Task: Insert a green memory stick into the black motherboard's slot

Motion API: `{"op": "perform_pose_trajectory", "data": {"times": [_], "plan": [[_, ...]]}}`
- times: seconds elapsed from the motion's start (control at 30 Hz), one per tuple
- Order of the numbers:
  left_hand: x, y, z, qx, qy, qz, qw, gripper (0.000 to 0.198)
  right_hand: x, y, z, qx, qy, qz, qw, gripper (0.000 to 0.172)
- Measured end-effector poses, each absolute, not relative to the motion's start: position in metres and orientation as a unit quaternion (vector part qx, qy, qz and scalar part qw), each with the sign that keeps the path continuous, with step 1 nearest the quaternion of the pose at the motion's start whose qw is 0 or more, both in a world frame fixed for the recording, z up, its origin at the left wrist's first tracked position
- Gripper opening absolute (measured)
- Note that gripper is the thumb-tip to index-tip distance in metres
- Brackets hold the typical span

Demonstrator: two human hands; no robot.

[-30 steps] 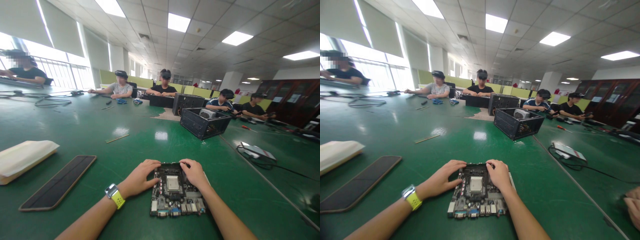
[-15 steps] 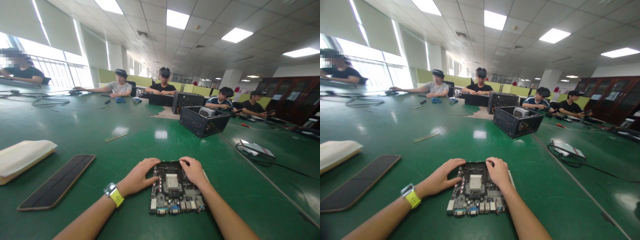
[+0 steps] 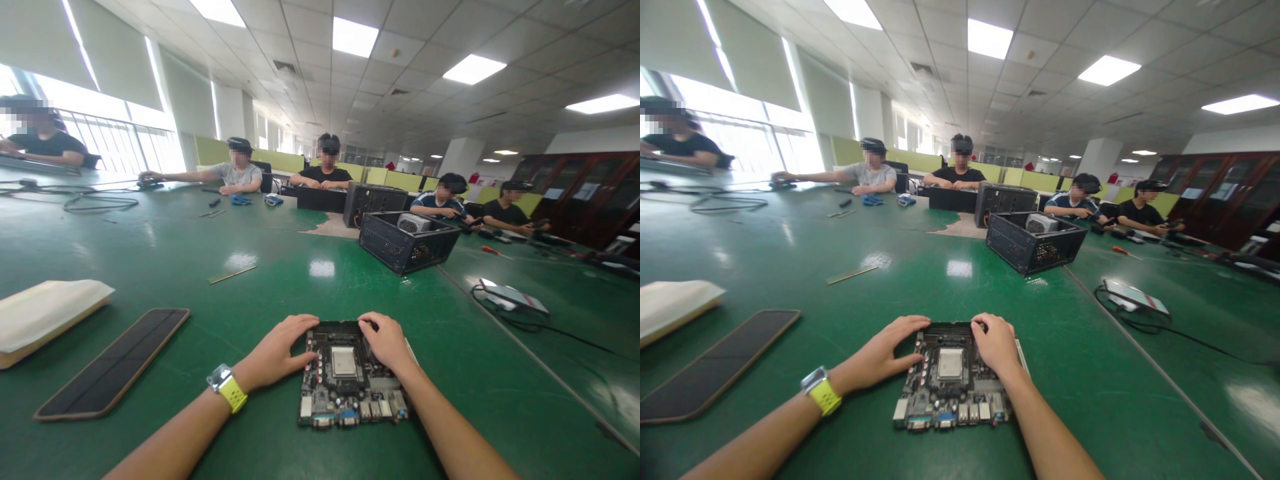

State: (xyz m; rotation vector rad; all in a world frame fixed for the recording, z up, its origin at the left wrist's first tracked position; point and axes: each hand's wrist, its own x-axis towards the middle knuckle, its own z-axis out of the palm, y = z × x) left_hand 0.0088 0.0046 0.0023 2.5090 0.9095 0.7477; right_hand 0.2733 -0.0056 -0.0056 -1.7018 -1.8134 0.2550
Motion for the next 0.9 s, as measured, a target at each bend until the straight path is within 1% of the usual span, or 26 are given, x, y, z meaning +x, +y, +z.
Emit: {"op": "perform_pose_trajectory", "data": {"times": [0.33,0.4,0.53,0.7,0.9], "plan": [[0.0087,0.0023,0.0051,0.881,0.331,0.274,0.197,0.056,0.2729,-0.0056,-0.0055,-0.65,-0.688,0.1,0.308,0.026],[0.0089,0.002,0.0057,0.879,0.33,0.278,0.202,0.053,0.2729,-0.0056,-0.0052,-0.651,-0.687,0.1,0.306,0.025],[0.009,0.0021,0.0055,0.883,0.322,0.277,0.199,0.042,0.2729,-0.0055,-0.0053,-0.648,-0.69,0.099,0.307,0.025],[0.0085,0.0032,0.0037,0.885,0.329,0.269,0.189,0.052,0.2727,-0.0057,-0.0058,-0.646,-0.691,0.099,0.309,0.025],[0.008,0.0039,0.0035,0.885,0.327,0.27,0.19,0.054,0.2726,-0.0059,-0.0054,-0.649,-0.689,0.098,0.309,0.025]]}}
